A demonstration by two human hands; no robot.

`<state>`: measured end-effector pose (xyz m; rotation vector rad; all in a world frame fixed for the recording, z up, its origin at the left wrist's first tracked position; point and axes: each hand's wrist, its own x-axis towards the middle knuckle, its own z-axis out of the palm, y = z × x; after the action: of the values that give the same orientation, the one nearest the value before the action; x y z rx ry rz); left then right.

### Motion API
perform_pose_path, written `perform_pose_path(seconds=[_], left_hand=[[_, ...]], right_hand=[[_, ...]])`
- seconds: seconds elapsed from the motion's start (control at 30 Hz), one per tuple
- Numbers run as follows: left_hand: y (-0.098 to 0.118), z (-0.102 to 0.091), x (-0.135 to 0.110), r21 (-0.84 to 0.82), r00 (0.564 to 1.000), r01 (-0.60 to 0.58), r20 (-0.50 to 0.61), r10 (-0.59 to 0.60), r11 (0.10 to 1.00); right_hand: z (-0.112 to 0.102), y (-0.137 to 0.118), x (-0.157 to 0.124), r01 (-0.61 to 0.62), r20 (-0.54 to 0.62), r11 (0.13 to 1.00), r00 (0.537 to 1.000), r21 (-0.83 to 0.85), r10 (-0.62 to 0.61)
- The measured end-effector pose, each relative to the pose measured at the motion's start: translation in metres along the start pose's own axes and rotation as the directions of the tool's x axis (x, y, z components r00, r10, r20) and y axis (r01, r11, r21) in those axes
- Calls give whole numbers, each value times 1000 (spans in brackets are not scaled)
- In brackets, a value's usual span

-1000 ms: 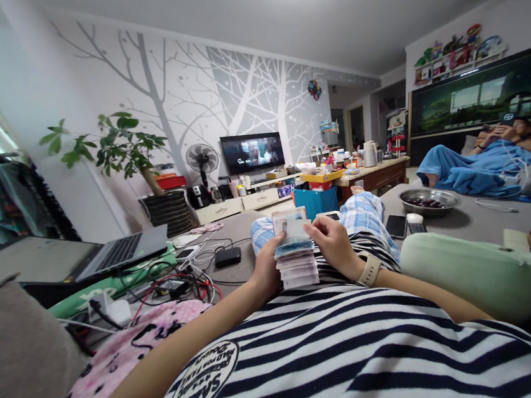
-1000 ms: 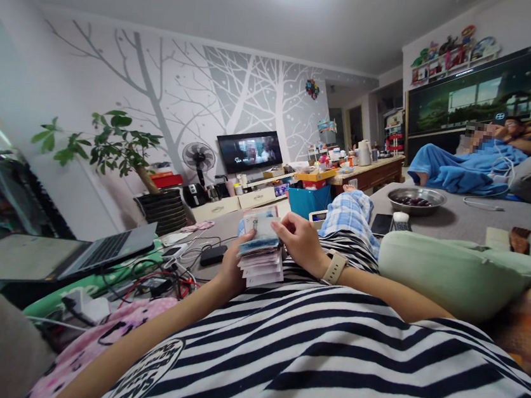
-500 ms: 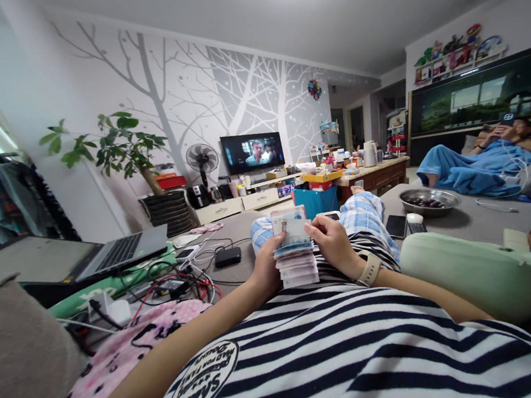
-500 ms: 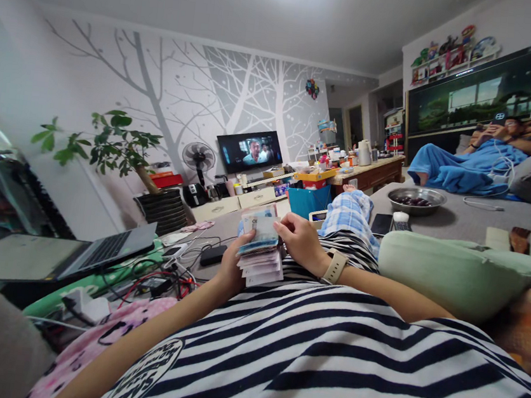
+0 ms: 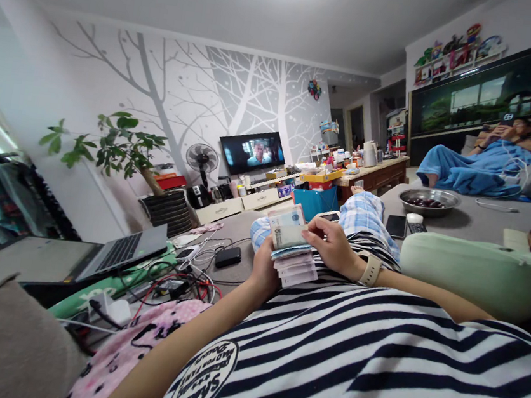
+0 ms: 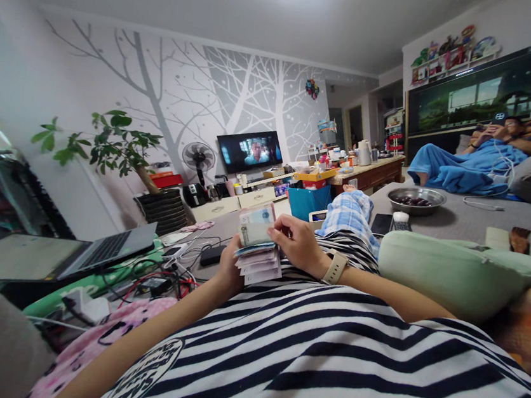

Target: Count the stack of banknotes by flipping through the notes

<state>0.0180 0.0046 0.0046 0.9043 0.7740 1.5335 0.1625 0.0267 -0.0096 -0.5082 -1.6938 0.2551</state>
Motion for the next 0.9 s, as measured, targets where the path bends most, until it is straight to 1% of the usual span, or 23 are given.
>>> perform_pose_path(seconds=[0.1, 0.2, 0.27, 0.47, 0.67, 0.8, 0.9], left_hand=[[-3, -1, 1, -21, 999, -2, 47, 3, 1000], [-4, -2, 1, -61, 991, 73, 114, -66, 995], [-4, -2, 0, -65, 988, 101, 124, -92, 993], [-2, -2, 0, -62, 993, 102, 70, -97, 993], [-4, -2, 2, -76, 991, 100, 95, -93, 992], [-5, -5, 4, -44, 998, 49, 40, -47, 998], [-5, -6, 7, -38, 999, 35, 21, -34, 999]], right_hand=[[0, -1, 0, 19, 32, 999, 999, 37, -20], [-1, -2, -1, 55, 49, 995, 997, 82, -59], [-2, -4, -1, 82, 55, 993, 995, 90, -87], [-2, -4, -2, 140, 85, 985, 985, 97, -148], [-2, -2, -3, 145, 96, 986, 984, 78, -153], [-2, -3, -3, 138, 108, 988, 984, 65, -144], [-2, -4, -3, 115, 126, 991, 984, 66, -123]])
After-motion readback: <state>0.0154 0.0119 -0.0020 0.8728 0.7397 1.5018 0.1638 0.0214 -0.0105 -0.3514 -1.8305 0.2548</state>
